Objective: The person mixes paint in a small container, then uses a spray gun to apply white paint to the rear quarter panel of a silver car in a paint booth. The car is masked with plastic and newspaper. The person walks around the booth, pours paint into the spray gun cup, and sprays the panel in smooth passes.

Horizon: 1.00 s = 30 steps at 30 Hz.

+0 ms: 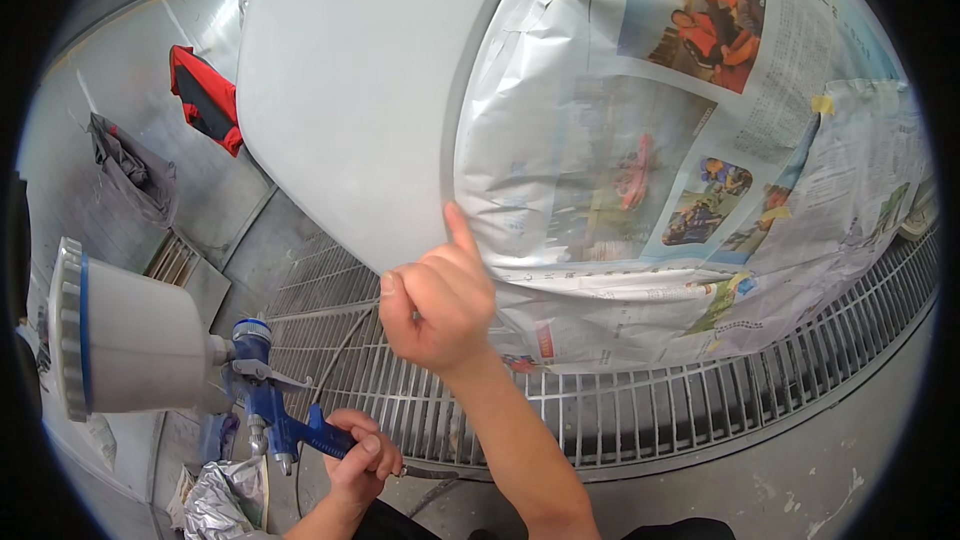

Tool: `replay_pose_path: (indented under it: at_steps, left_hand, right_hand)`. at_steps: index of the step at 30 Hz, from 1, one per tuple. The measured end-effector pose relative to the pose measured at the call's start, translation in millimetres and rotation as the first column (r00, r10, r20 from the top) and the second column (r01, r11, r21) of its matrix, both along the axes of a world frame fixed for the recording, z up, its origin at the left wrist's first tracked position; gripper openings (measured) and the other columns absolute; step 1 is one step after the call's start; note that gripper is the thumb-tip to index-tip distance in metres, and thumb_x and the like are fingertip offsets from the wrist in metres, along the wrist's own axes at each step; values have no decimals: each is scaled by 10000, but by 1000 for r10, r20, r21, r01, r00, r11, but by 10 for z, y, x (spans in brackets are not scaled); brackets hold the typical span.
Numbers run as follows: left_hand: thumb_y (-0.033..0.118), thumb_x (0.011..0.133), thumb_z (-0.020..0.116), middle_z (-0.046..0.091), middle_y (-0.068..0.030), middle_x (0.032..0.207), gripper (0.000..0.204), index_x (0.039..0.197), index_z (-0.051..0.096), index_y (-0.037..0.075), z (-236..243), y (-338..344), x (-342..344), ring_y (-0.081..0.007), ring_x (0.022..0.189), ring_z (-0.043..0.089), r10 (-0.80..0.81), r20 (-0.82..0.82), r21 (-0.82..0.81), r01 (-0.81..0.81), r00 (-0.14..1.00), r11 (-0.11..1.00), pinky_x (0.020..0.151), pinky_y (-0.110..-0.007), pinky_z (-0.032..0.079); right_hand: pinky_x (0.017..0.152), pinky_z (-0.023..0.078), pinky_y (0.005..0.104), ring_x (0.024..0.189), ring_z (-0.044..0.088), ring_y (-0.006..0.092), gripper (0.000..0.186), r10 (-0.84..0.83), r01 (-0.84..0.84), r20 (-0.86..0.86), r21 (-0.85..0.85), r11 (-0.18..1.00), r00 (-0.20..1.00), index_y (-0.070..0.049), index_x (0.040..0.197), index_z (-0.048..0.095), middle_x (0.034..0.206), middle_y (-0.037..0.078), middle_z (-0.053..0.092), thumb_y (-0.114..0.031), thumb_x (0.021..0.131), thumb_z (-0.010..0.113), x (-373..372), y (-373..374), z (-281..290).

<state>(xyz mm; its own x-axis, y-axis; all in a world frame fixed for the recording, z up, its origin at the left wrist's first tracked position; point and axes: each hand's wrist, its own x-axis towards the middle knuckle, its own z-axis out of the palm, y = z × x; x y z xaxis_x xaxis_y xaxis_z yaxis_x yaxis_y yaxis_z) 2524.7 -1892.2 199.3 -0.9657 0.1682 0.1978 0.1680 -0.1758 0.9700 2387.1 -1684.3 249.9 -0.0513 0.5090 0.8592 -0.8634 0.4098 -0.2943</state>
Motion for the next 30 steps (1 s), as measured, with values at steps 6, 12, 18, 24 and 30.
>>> replay_pose_path:
  at_steps: [6, 12, 18, 24, 30]
  left_hand:
    - [92, 936, 685, 384, -16, 587, 255, 1146, 546, 49, -5, 5, -6, -161, 453, 445, 0, 0, -1, 0, 1000, 1000, 487, -384, 487]
    - [93, 937, 688, 388, -16, 584, 248, 1140, 553, 49, -18, 5, -18, -161, 452, 448, -6, -4, 6, 6, 1000, 1000, 485, -382, 487]
    - [82, 934, 679, 398, -21, 582, 241, 1137, 554, 45, -3, 20, -12, -161, 450, 443, -2, 2, 1, 2, 1000, 1000, 491, -376, 482]
    - [83, 931, 676, 407, -27, 584, 242, 1131, 546, 44, 13, 23, 1, -162, 450, 443, -1, 0, -2, 1, 1000, 1000, 491, -374, 478]
    - [93, 935, 681, 405, -27, 586, 247, 1132, 540, 46, 19, 21, -1, -161, 452, 446, -5, -6, -12, 5, 1000, 1000, 486, -376, 476]
  right_hand:
    - [1134, 477, 628, 553, 518, 222, 180, -6, 6, -5, -9, 1000, 1000, -55, 646, 627, 569, 44, 514, -22, 815, 678, 8, 10, -33]
    - [1137, 476, 627, 555, 516, 221, 175, -5, 5, 1, 13, 1000, 1000, -57, 651, 631, 575, 39, 517, -29, 813, 689, 3, 18, -26]
    - [1135, 480, 624, 555, 512, 221, 181, -13, 13, 1, 16, 1000, 1000, -59, 643, 616, 574, 40, 508, -27, 807, 686, -17, 10, -16]
    - [1117, 494, 622, 556, 515, 227, 186, -30, 30, -2, 14, 999, 1000, -61, 638, 606, 573, 43, 506, -27, 805, 682, 5, 15, -20]
    - [1118, 492, 624, 556, 515, 226, 187, -24, 24, 1, 17, 1000, 1000, -60, 638, 605, 573, 43, 506, -24, 803, 685, -5, 6, -22]
